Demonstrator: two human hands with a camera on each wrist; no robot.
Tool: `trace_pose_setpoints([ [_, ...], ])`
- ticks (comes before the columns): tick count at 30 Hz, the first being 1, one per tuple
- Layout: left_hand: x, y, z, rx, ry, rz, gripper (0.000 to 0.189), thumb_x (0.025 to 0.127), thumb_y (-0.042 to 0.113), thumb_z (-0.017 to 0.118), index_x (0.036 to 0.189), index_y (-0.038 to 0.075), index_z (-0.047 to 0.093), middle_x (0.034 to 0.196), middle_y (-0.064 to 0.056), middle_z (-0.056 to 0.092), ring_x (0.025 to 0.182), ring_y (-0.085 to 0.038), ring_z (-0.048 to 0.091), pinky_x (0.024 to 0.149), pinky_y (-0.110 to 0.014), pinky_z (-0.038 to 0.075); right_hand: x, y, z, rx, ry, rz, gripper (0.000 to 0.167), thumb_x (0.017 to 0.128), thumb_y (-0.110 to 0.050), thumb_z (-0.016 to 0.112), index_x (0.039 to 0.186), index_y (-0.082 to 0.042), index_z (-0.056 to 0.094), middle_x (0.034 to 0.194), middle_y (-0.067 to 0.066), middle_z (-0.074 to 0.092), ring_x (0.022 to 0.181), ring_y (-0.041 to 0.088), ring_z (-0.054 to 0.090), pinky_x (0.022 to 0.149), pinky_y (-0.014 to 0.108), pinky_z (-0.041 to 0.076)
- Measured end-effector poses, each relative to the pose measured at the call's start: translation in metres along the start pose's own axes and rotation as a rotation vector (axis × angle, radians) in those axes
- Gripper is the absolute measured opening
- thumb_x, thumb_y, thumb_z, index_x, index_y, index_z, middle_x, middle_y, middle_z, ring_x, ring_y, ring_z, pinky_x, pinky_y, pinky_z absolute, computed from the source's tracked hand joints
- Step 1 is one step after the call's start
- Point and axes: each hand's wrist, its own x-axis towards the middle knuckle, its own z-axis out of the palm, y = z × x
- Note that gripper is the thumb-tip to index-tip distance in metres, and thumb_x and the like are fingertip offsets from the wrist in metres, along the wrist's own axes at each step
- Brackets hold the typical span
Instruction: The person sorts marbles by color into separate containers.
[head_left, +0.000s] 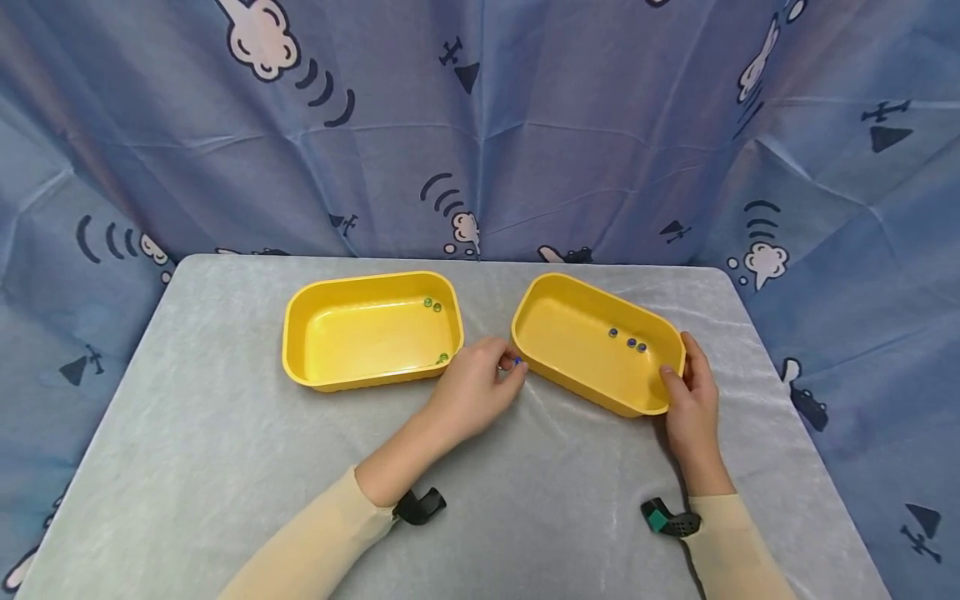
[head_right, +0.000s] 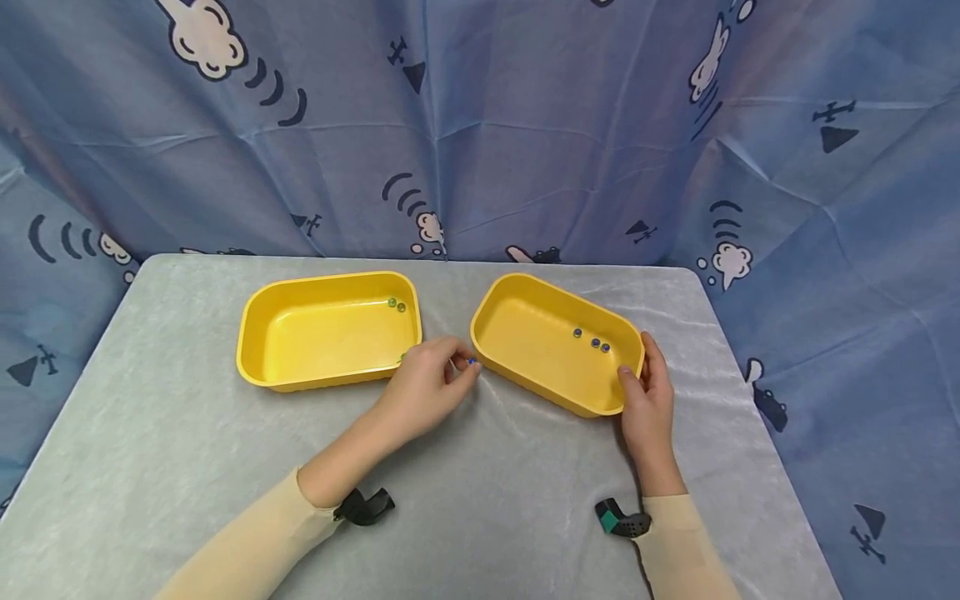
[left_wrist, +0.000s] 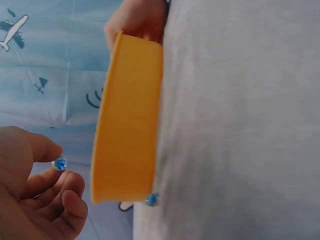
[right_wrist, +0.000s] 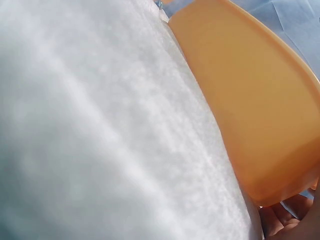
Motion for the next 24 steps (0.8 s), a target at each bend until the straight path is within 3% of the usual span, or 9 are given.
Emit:
trace_pose_setpoints([
  [6,0.018,0.015,-0.006,-0.013,0.005,0.013,0.012,0.105,0.02,0.072,0.106,0.008,0.073,0.094,0.0,0.067,0.078,-0.013,0.059,0.072,-0.027,0.052,-0.001,-0.001,0.001,0.003,0.004,-0.012,0.063,0.115,-0.016,0.046,0.175,-0.02,0.028,0.176,0.004,0.034,0.147,0.019,0.044,0.109,0.01,0.041],
  [12,0.035,0.028,-0.003,-0.004,0.017,0.03,0.012,0.105,0.021,0.072,0.105,0.009,0.073,0.094,-0.001,0.066,0.079,-0.015,0.058,0.073,-0.029,0.05,-0.002,-0.002,0.001,0.01,0.005,-0.011,0.063,0.115,-0.015,0.047,0.175,-0.021,0.029,0.175,0.006,0.035,0.148,0.02,0.044,0.107,0.01,0.042],
  [18,0.053,0.037,0.004,-0.026,-0.022,0.015,0.014,0.107,0.023,0.07,0.108,0.009,0.074,0.093,-0.002,0.066,0.077,-0.016,0.056,0.072,-0.027,0.048,-0.003,-0.003,0.001,0.009,0.004,-0.013,0.063,0.115,-0.016,0.047,0.175,-0.02,0.029,0.175,0.008,0.037,0.145,0.02,0.045,0.106,0.009,0.043],
  [24,0.067,0.037,0.01,0.012,-0.067,-0.025,0.019,0.109,0.026,0.068,0.113,0.009,0.075,0.096,-0.003,0.067,0.084,-0.016,0.058,0.075,-0.026,0.048,-0.001,-0.002,0.002,0.01,0.006,-0.002,0.063,0.115,-0.016,0.047,0.175,-0.022,0.029,0.176,0.005,0.035,0.149,0.019,0.043,0.109,0.01,0.041],
])
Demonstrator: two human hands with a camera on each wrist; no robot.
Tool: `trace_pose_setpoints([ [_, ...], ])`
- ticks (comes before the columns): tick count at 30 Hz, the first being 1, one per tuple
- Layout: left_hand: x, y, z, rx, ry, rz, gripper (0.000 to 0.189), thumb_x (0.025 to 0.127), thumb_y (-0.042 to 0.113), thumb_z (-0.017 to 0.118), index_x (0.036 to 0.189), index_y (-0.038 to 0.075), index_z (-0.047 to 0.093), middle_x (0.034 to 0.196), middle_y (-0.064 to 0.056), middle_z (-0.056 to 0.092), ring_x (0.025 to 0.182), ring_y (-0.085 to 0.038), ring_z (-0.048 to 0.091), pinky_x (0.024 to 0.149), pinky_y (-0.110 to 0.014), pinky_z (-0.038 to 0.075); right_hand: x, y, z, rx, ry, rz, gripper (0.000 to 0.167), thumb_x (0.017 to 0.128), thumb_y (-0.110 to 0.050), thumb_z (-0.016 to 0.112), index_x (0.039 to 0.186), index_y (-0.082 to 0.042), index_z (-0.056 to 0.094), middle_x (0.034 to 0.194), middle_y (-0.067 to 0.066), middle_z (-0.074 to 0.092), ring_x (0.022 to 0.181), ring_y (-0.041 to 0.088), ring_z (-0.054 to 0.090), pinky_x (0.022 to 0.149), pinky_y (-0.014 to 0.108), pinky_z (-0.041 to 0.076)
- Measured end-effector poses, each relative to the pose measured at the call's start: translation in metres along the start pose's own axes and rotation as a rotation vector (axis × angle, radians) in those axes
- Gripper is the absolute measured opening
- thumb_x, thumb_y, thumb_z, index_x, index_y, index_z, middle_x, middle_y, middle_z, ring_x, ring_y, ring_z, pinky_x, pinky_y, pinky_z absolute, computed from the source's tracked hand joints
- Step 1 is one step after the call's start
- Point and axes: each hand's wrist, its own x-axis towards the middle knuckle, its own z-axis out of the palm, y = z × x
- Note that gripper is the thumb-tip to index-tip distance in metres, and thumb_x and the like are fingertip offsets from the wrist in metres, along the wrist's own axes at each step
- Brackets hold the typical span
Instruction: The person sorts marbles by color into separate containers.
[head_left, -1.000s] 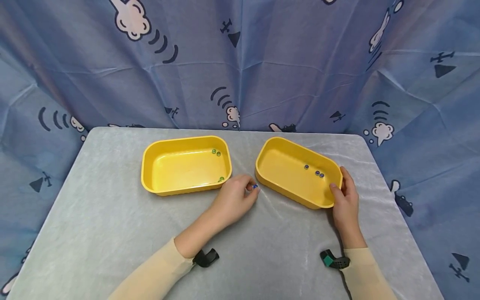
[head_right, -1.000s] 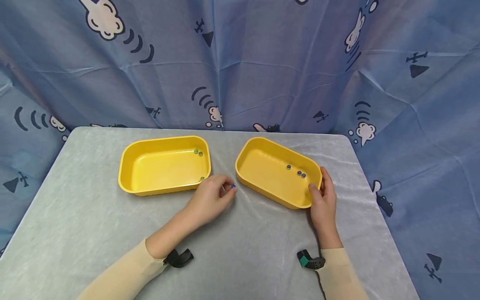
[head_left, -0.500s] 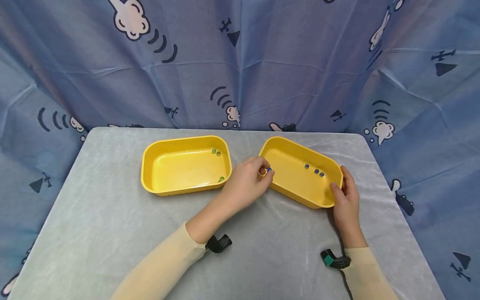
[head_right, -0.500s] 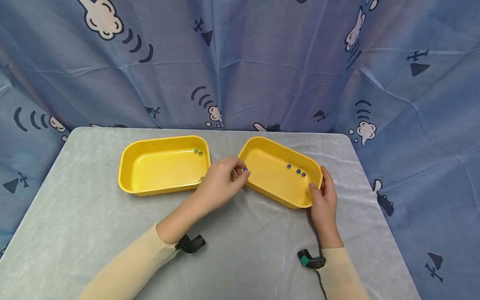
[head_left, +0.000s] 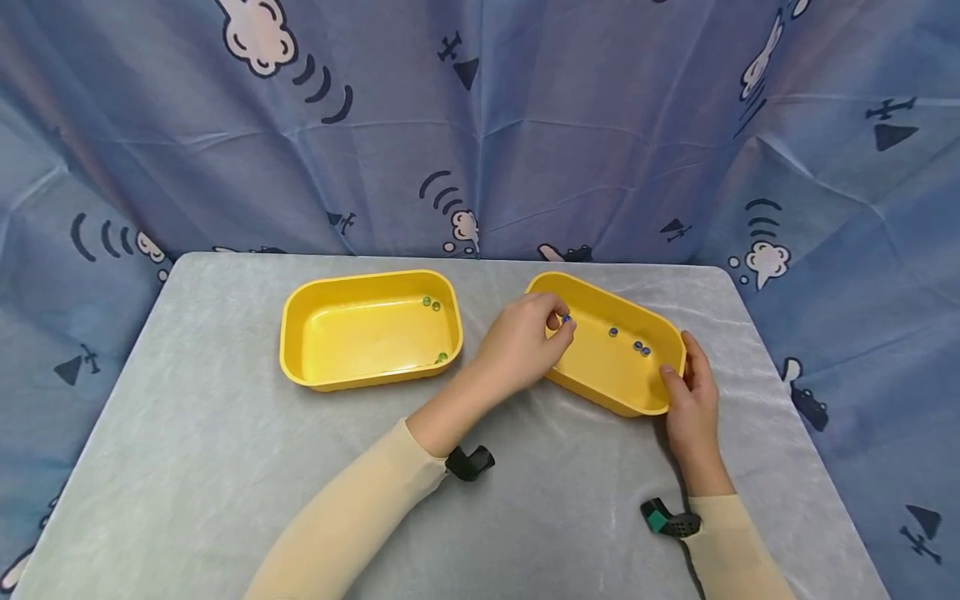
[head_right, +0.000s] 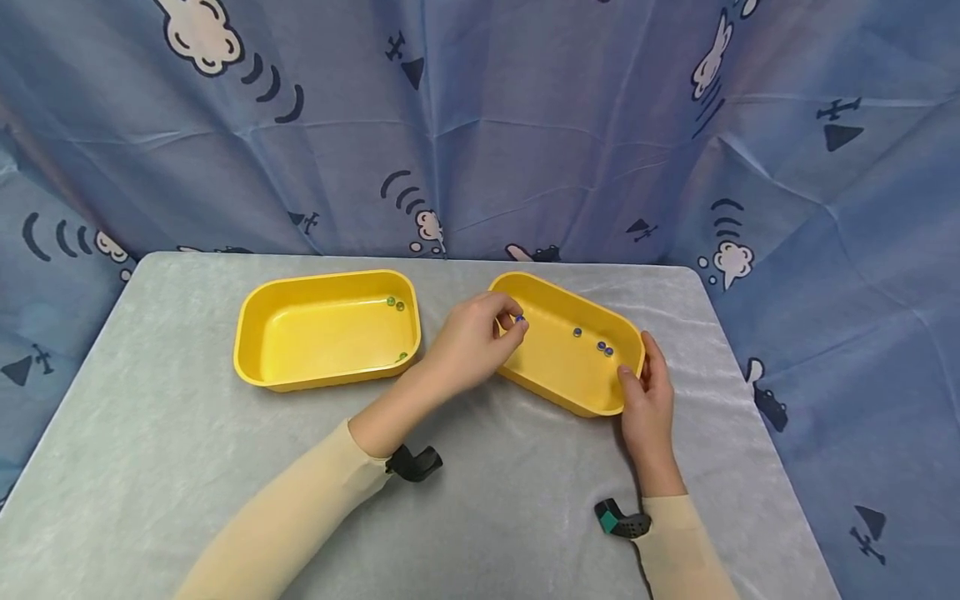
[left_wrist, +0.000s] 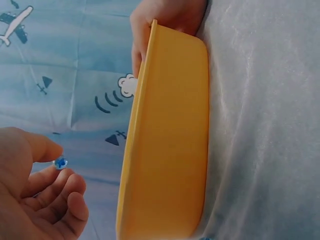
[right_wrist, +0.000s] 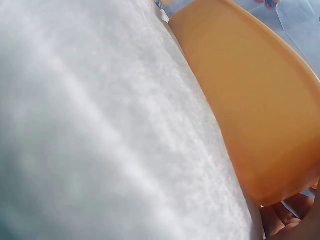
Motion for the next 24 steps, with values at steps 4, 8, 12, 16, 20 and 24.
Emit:
trace_pose_setpoints([
  [4,0.008,0.0,0.006,0.021,-0.024,-0.012,0.021,0.109,0.025,0.067,0.118,0.007,0.076,0.098,-0.001,0.067,0.087,-0.016,0.059,0.077,-0.026,0.049,0.0,0.001,-0.001,0.002,0.004,0.003,0.063,0.115,-0.015,0.047,0.175,-0.022,0.029,0.176,0.005,0.035,0.149,0.02,0.044,0.109,0.01,0.041],
  [8,0.013,-0.001,0.013,0.033,-0.047,-0.014,0.021,0.109,0.022,0.067,0.12,0.007,0.076,0.103,0.0,0.067,0.09,-0.013,0.061,0.079,-0.025,0.051,0.0,0.001,-0.002,0.002,0.001,-0.008,0.063,0.114,-0.015,0.048,0.175,-0.022,0.03,0.176,0.005,0.035,0.149,0.02,0.044,0.109,0.01,0.042],
  [12,0.016,-0.002,0.02,0.062,-0.069,0.019,0.021,0.109,0.021,0.068,0.121,0.007,0.076,0.105,-0.001,0.067,0.091,-0.013,0.061,0.079,-0.024,0.051,0.0,-0.001,-0.002,0.012,-0.006,-0.013,0.063,0.114,-0.014,0.047,0.175,-0.02,0.029,0.176,0.007,0.035,0.147,0.02,0.044,0.107,0.01,0.042],
  [16,0.019,-0.004,0.025,0.101,-0.074,0.04,0.02,0.108,0.02,0.068,0.121,0.007,0.077,0.103,-0.001,0.066,0.09,-0.013,0.061,0.077,-0.023,0.051,-0.001,-0.002,-0.002,0.008,-0.009,-0.011,0.063,0.115,-0.014,0.047,0.175,-0.02,0.029,0.175,0.009,0.036,0.143,0.02,0.046,0.105,0.009,0.044],
  [20,0.02,-0.004,0.029,0.127,-0.081,0.031,0.022,0.108,0.022,0.068,0.122,0.007,0.077,0.106,-0.001,0.067,0.092,-0.013,0.061,0.08,-0.024,0.052,-0.002,-0.003,-0.002,-0.002,-0.016,-0.015,0.063,0.115,-0.015,0.046,0.175,-0.019,0.028,0.176,0.007,0.035,0.146,0.02,0.045,0.106,0.01,0.043],
  [24,0.021,-0.004,0.033,0.127,-0.09,0.019,0.024,0.109,0.024,0.066,0.123,0.007,0.077,0.109,-0.002,0.068,0.095,-0.013,0.061,0.082,-0.024,0.052,0.0,-0.002,-0.003,-0.005,-0.022,-0.017,0.063,0.115,-0.014,0.046,0.176,-0.017,0.026,0.178,0.004,0.031,0.154,0.02,0.04,0.112,0.012,0.04],
])
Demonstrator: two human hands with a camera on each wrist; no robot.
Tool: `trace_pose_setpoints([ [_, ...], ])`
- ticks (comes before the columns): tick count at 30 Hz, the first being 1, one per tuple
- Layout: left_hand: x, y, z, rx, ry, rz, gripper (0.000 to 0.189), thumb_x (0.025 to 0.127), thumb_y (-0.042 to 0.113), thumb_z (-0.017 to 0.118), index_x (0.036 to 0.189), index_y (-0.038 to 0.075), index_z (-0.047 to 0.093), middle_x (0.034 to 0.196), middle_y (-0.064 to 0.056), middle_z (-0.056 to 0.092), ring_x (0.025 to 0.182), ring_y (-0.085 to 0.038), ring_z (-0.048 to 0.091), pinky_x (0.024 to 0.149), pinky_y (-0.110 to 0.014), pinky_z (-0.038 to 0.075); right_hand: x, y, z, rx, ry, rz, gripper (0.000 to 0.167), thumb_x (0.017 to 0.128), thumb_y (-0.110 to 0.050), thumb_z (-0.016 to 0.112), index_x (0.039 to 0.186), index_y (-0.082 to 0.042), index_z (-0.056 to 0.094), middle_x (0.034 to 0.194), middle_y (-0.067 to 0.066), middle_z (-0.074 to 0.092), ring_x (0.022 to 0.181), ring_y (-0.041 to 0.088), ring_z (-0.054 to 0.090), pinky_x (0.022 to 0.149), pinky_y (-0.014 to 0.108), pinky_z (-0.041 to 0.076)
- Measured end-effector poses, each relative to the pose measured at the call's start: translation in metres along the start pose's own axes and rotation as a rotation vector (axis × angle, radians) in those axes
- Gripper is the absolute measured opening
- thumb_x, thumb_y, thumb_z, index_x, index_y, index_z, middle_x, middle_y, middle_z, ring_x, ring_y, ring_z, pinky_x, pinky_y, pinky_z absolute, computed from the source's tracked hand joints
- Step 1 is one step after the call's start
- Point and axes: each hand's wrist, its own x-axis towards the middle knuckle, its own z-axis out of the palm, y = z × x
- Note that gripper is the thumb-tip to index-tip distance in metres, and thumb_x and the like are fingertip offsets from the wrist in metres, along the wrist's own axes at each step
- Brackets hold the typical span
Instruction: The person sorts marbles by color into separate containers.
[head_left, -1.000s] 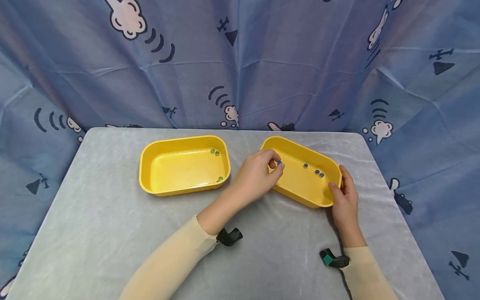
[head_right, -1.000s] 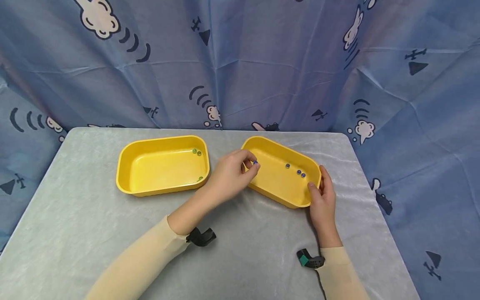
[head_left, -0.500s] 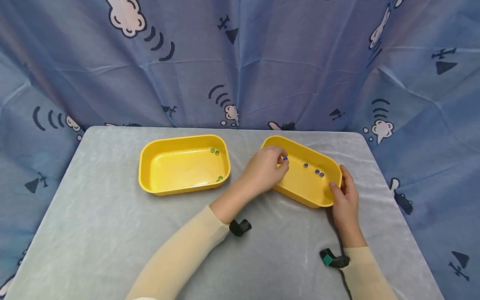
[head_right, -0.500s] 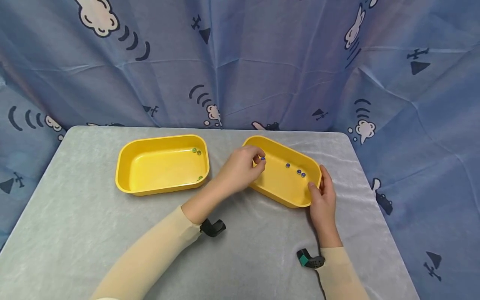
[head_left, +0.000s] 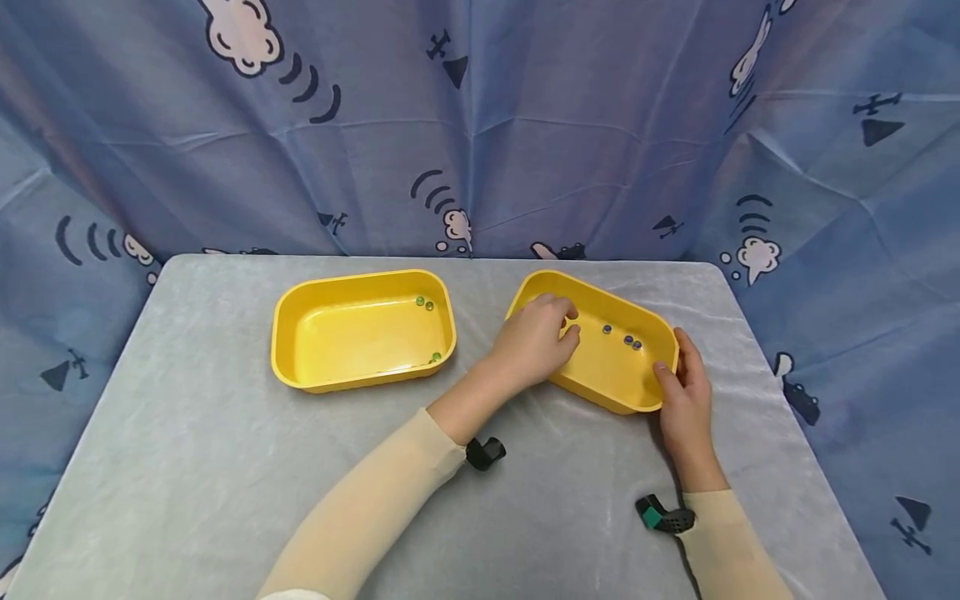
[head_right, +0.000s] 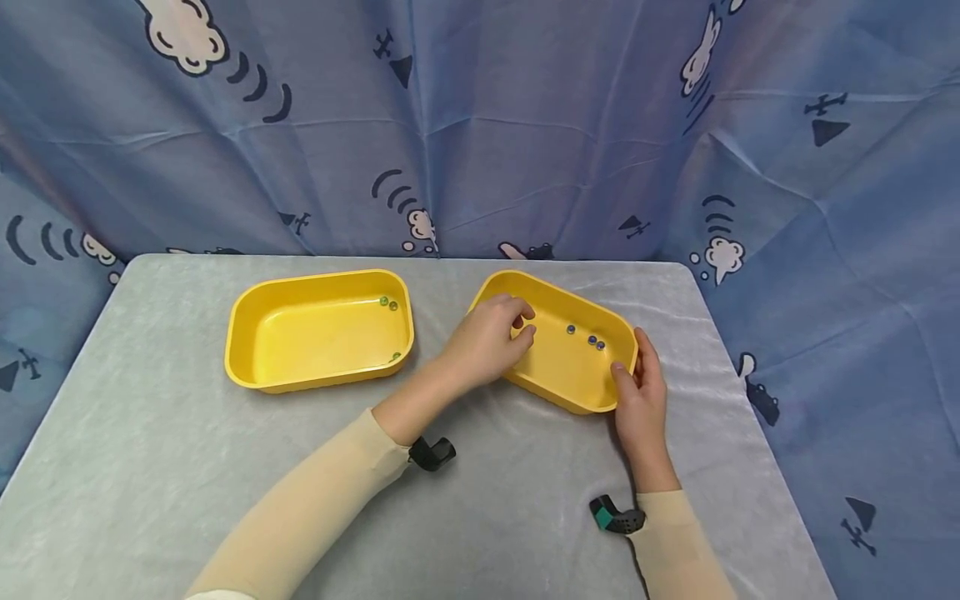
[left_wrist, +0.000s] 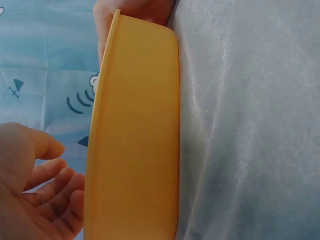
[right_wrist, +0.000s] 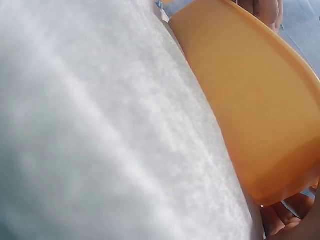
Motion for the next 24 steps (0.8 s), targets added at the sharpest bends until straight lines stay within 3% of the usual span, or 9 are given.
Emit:
trace_pose_setpoints([
  [9,-0.004,-0.002,0.0,-0.008,0.019,0.003,0.025,0.11,0.024,0.065,0.124,0.008,0.077,0.109,-0.003,0.068,0.095,-0.013,0.062,0.081,-0.026,0.053,0.001,0.003,0.0,-0.022,0.0,0.006,0.064,0.115,-0.017,0.045,0.176,-0.019,0.025,0.178,0.0,0.03,0.157,0.02,0.037,0.115,0.013,0.036],
  [15,-0.009,-0.001,-0.01,-0.061,0.082,-0.013,0.028,0.11,0.023,0.064,0.131,0.007,0.072,0.107,-0.002,0.069,0.091,-0.013,0.062,0.077,-0.027,0.053,0.0,0.002,-0.001,-0.014,0.011,0.009,0.063,0.115,-0.017,0.046,0.176,-0.02,0.027,0.177,0.003,0.034,0.148,0.019,0.044,0.11,0.01,0.041],
  [19,-0.02,-0.005,-0.02,-0.103,0.127,-0.024,0.03,0.109,0.023,0.065,0.134,0.007,0.071,0.1,-0.001,0.066,0.086,-0.014,0.06,0.073,-0.027,0.051,-0.001,0.001,0.0,-0.013,0.017,0.008,0.063,0.115,-0.017,0.046,0.175,-0.021,0.028,0.175,0.006,0.037,0.143,0.018,0.046,0.107,0.009,0.043],
  [24,-0.041,-0.012,-0.027,-0.138,0.168,-0.015,0.029,0.108,0.02,0.067,0.132,0.006,0.071,0.098,-0.003,0.065,0.079,-0.014,0.057,0.069,-0.029,0.05,-0.001,0.0,0.0,-0.023,0.009,0.014,0.063,0.116,-0.017,0.046,0.176,-0.021,0.027,0.177,0.003,0.034,0.148,0.019,0.044,0.109,0.01,0.041],
])
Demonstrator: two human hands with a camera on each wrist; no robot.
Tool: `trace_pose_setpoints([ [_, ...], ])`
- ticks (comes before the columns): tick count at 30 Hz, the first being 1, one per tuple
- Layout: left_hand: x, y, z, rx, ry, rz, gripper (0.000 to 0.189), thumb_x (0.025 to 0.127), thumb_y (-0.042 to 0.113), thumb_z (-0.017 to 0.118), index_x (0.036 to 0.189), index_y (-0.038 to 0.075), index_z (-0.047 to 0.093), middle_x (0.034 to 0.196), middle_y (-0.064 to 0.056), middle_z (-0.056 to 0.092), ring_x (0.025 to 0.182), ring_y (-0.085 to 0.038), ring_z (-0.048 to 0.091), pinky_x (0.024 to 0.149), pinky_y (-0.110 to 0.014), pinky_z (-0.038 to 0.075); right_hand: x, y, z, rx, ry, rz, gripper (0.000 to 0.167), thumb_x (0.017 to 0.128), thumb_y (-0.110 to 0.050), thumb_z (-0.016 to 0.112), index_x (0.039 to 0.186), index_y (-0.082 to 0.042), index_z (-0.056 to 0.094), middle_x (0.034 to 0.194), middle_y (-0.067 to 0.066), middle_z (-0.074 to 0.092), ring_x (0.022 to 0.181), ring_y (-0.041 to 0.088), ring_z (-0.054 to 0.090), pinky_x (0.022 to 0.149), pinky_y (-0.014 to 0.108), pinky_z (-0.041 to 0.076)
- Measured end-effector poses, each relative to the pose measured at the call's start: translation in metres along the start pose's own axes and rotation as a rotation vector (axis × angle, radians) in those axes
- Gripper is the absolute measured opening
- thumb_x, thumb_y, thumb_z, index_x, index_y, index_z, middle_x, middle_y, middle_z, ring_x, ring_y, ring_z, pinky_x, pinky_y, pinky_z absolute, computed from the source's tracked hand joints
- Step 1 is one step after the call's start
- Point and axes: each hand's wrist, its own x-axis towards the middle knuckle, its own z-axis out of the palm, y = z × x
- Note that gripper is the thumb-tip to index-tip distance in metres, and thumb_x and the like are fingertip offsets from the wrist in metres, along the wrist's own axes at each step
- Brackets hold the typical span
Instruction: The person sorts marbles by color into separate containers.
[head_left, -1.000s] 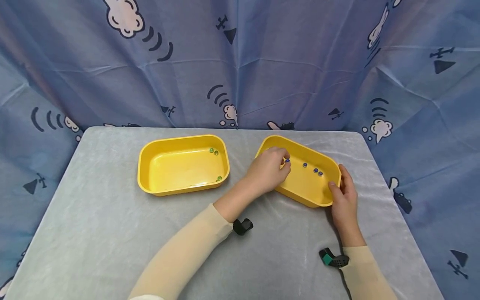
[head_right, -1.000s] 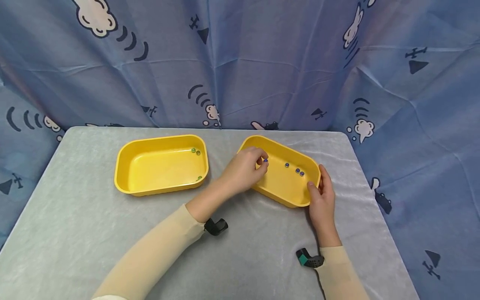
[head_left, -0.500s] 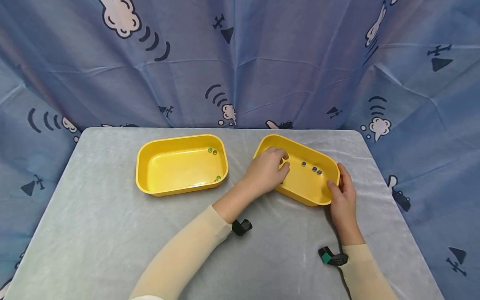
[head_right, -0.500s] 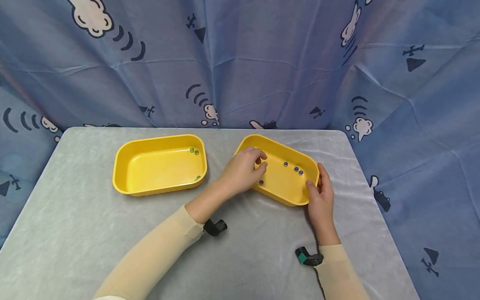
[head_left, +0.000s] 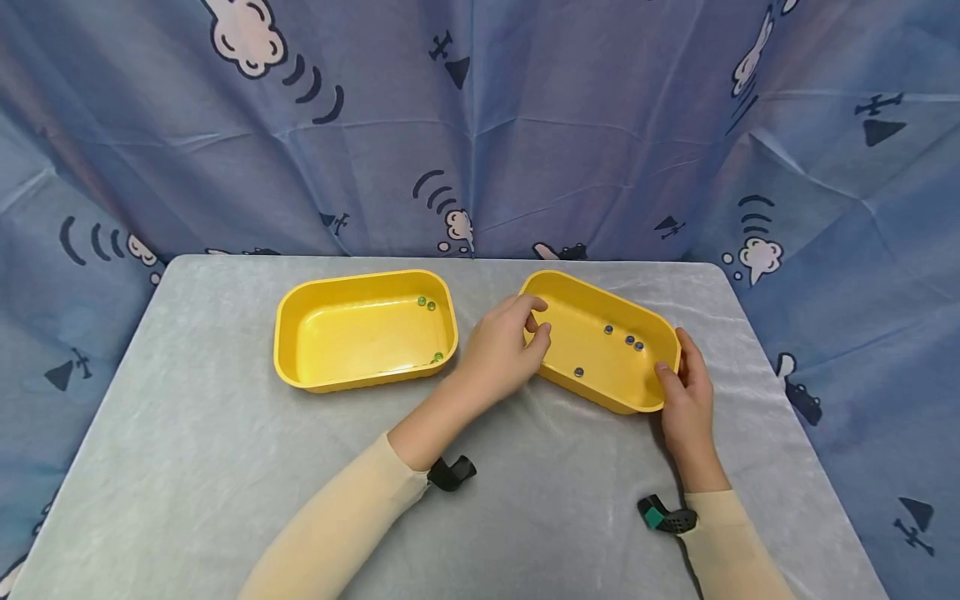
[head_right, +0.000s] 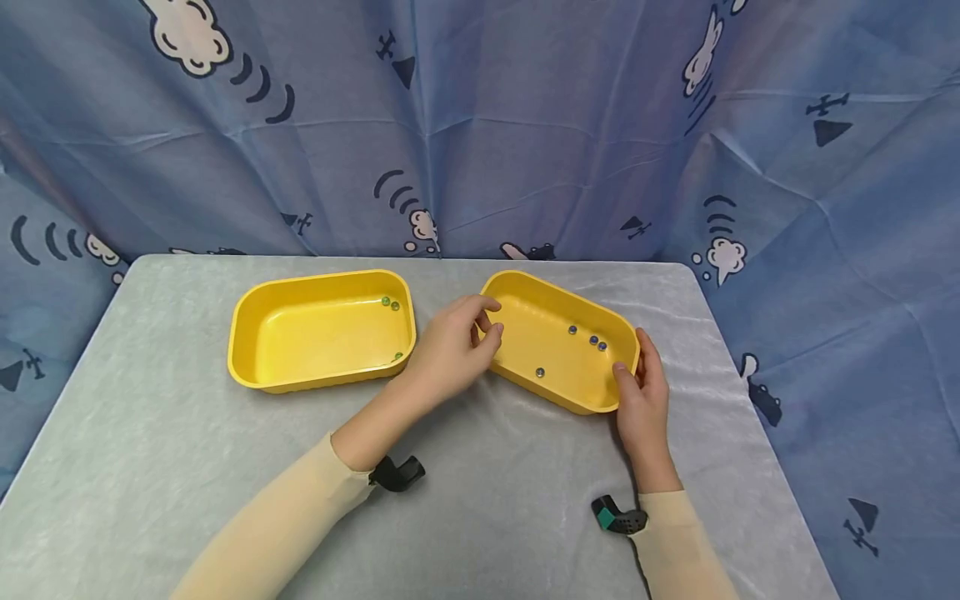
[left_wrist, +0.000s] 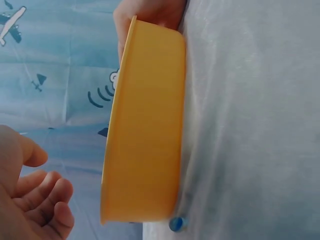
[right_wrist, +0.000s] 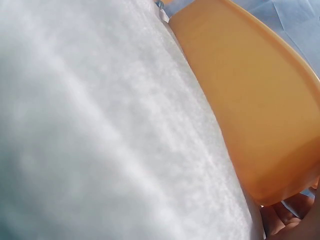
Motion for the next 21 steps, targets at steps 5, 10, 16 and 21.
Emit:
trace_pose_setpoints([
  [5,-0.019,-0.003,-0.002,-0.035,0.032,0.001,0.027,0.105,0.018,0.069,0.128,0.005,0.073,0.095,0.001,0.062,0.075,-0.012,0.057,0.067,-0.027,0.05,0.001,0.002,-0.001,-0.011,0.008,0.012,0.063,0.115,-0.018,0.045,0.176,-0.022,0.027,0.175,0.003,0.035,0.145,0.019,0.045,0.108,0.01,0.041],
  [10,-0.037,-0.008,0.0,-0.091,0.056,-0.017,0.026,0.103,0.015,0.071,0.125,0.001,0.074,0.092,0.001,0.063,0.076,-0.011,0.059,0.07,-0.026,0.052,0.0,0.002,-0.001,-0.007,0.007,0.02,0.063,0.115,-0.018,0.045,0.176,-0.024,0.027,0.175,0.003,0.035,0.143,0.019,0.045,0.108,0.009,0.042],
  [16,-0.052,-0.022,0.005,-0.083,0.037,-0.086,0.02,0.102,0.016,0.071,0.117,0.002,0.075,0.088,0.003,0.064,0.073,-0.011,0.058,0.069,-0.029,0.052,0.002,0.002,0.0,0.006,0.004,0.018,0.064,0.115,-0.018,0.045,0.176,-0.022,0.026,0.176,0.002,0.034,0.147,0.02,0.043,0.111,0.011,0.04],
  [21,-0.059,-0.036,0.01,-0.041,0.016,-0.154,0.023,0.102,0.016,0.071,0.119,0.001,0.076,0.084,0.004,0.063,0.074,-0.014,0.059,0.072,-0.034,0.053,0.002,0.001,0.001,0.006,-0.002,0.025,0.064,0.116,-0.018,0.045,0.176,-0.022,0.025,0.176,0.002,0.034,0.147,0.02,0.043,0.11,0.011,0.041],
])
